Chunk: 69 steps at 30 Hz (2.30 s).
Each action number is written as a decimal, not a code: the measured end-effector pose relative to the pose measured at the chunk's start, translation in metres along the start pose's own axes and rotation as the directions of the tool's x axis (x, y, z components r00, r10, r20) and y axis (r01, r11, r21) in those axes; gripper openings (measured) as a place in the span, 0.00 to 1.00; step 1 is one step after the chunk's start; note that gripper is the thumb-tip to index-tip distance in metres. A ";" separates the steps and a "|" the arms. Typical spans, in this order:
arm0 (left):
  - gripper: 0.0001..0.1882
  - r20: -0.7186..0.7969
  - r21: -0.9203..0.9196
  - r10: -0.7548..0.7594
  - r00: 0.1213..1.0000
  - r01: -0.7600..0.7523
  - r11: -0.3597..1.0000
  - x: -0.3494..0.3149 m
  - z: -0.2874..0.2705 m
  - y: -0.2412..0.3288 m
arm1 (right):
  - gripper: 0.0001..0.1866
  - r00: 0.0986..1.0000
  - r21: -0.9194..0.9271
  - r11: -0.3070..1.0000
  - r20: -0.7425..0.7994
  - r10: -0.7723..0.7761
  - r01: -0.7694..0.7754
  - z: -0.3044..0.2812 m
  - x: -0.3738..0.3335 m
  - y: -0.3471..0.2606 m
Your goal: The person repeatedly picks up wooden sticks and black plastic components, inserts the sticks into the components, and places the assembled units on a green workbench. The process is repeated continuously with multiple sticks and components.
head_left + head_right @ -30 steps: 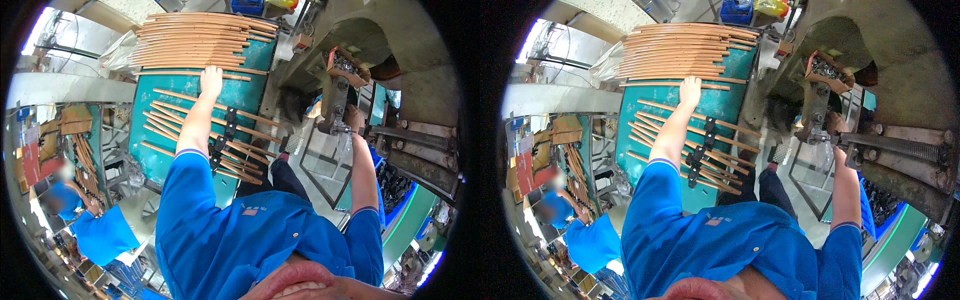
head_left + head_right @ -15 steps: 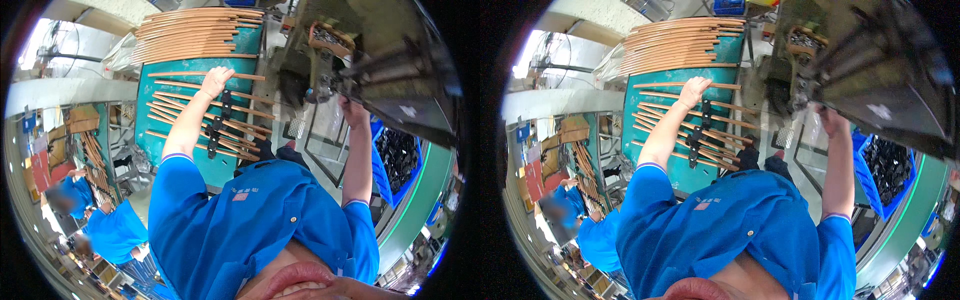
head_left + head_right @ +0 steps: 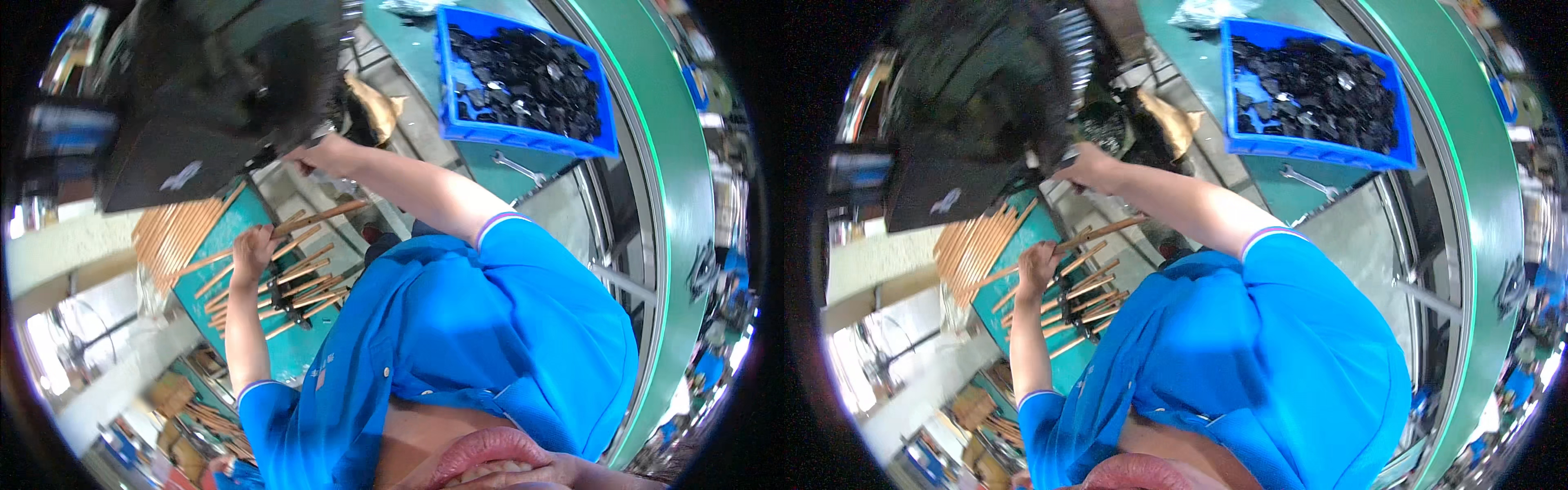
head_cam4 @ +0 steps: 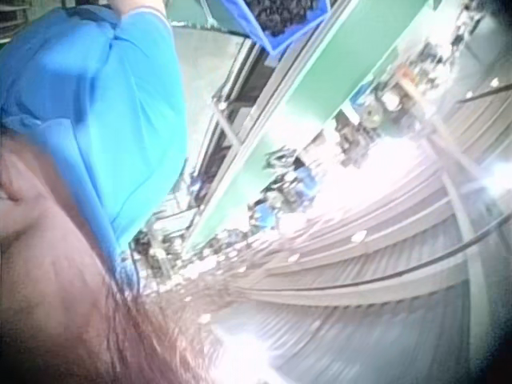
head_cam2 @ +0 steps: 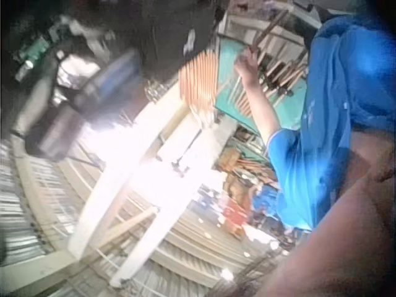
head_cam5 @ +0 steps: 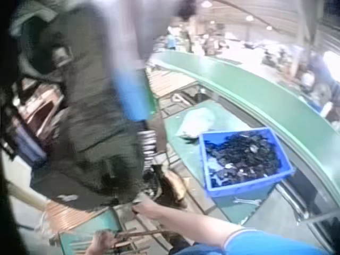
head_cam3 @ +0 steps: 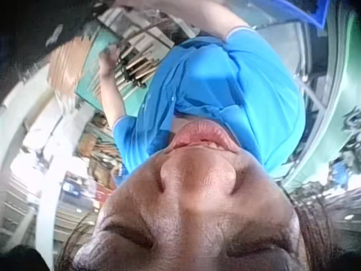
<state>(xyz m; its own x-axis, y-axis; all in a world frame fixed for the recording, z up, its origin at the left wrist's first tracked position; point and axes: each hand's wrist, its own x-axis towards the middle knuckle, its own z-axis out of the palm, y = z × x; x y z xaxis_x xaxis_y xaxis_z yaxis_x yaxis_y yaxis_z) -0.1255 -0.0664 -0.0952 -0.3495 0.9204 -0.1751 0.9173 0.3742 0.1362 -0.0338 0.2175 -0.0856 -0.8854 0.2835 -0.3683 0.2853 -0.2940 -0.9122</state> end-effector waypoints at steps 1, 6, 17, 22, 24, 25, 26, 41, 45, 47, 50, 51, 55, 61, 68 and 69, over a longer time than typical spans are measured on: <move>0.15 0.083 0.018 -0.054 0.995 0.052 0.998 0.010 -0.005 0.021 | 0.17 0.999 0.007 1.000 0.028 -0.021 0.021 -0.006 -0.014 -0.011; 0.15 0.086 -0.085 -0.004 0.996 0.012 0.996 0.034 -0.006 0.085 | 0.17 0.904 -0.490 0.855 -0.267 -0.334 0.171 -0.156 -0.061 -0.018; 0.13 -0.247 -0.129 0.066 0.967 -0.100 0.987 0.076 -0.034 0.167 | 0.16 0.860 -0.865 0.032 -0.502 -0.097 -0.501 -0.452 -0.041 0.096; 0.13 -0.362 -0.132 0.016 0.932 -0.069 0.989 0.080 -0.048 0.177 | 0.28 0.881 -0.893 0.064 -0.426 0.207 -0.446 -0.473 -0.026 0.091; 0.16 -0.411 -0.092 0.024 0.911 -0.067 0.993 0.075 -0.049 0.178 | 0.35 0.886 -0.888 -0.012 -0.459 0.073 -0.459 -0.431 -0.035 0.086; 0.17 -0.431 -0.074 0.040 0.901 -0.080 0.994 0.074 -0.049 0.177 | 0.34 0.867 -0.867 0.036 -0.495 0.053 -0.497 -0.430 -0.034 0.086; 0.18 -0.451 -0.055 0.057 0.891 -0.092 0.994 0.073 -0.049 0.177 | 0.33 0.847 -0.843 0.085 -0.531 0.035 -0.532 -0.432 -0.035 0.086; 0.15 -0.561 -0.012 0.039 0.827 -0.055 0.998 0.036 -0.045 0.138 | 0.20 0.933 0.564 0.781 -0.354 -0.065 0.268 -0.155 -0.114 0.030; 0.14 -0.569 -0.040 0.014 0.822 -0.045 0.998 0.029 -0.047 0.128 | 0.18 0.894 0.606 0.697 -0.433 -0.115 0.383 -0.143 -0.107 0.024; 0.13 -0.505 -0.100 -0.033 0.862 -0.021 0.995 0.025 -0.045 0.118 | 0.16 0.859 0.599 0.679 -0.504 -0.091 0.424 -0.155 -0.097 0.029; 0.13 -0.585 -0.118 -0.025 0.811 -0.055 0.991 0.018 -0.047 0.109 | 0.14 0.830 0.426 0.806 -0.540 -0.138 0.411 -0.112 -0.103 0.018; 0.14 -0.566 -0.123 -0.024 0.824 -0.056 0.991 0.017 -0.045 0.106 | 0.14 0.836 0.470 0.774 -0.533 -0.134 0.424 -0.093 -0.111 0.005; 0.14 -0.467 -0.240 -0.024 0.884 -0.100 0.966 0.013 -0.044 0.085 | 0.13 0.785 0.260 0.789 -0.477 -0.396 0.556 -0.078 -0.117 -0.003; 0.12 -0.204 -0.606 -0.026 0.979 -0.105 0.789 0.015 -0.059 0.066 | 0.16 0.753 0.080 0.797 -0.395 -0.526 0.599 -0.076 -0.118 0.000; 0.15 -0.266 -0.533 -0.024 0.964 -0.126 0.837 0.007 -0.055 0.090 | 0.17 0.722 0.139 0.755 -0.441 -0.533 0.641 -0.068 -0.120 -0.009; 0.16 -0.282 -0.497 -0.030 0.959 -0.120 0.859 0.006 -0.055 0.097 | 0.17 0.720 0.164 0.744 -0.451 -0.527 0.648 -0.071 -0.118 -0.008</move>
<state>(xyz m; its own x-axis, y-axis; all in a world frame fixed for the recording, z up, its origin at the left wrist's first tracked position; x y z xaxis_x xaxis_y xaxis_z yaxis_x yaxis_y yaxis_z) -0.0496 -0.0188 -0.0289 -0.4161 0.9034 0.1035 0.7353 0.2673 0.6228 0.0947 0.2510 -0.0473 -0.6223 0.7711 0.1350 -0.4217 -0.1849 -0.8877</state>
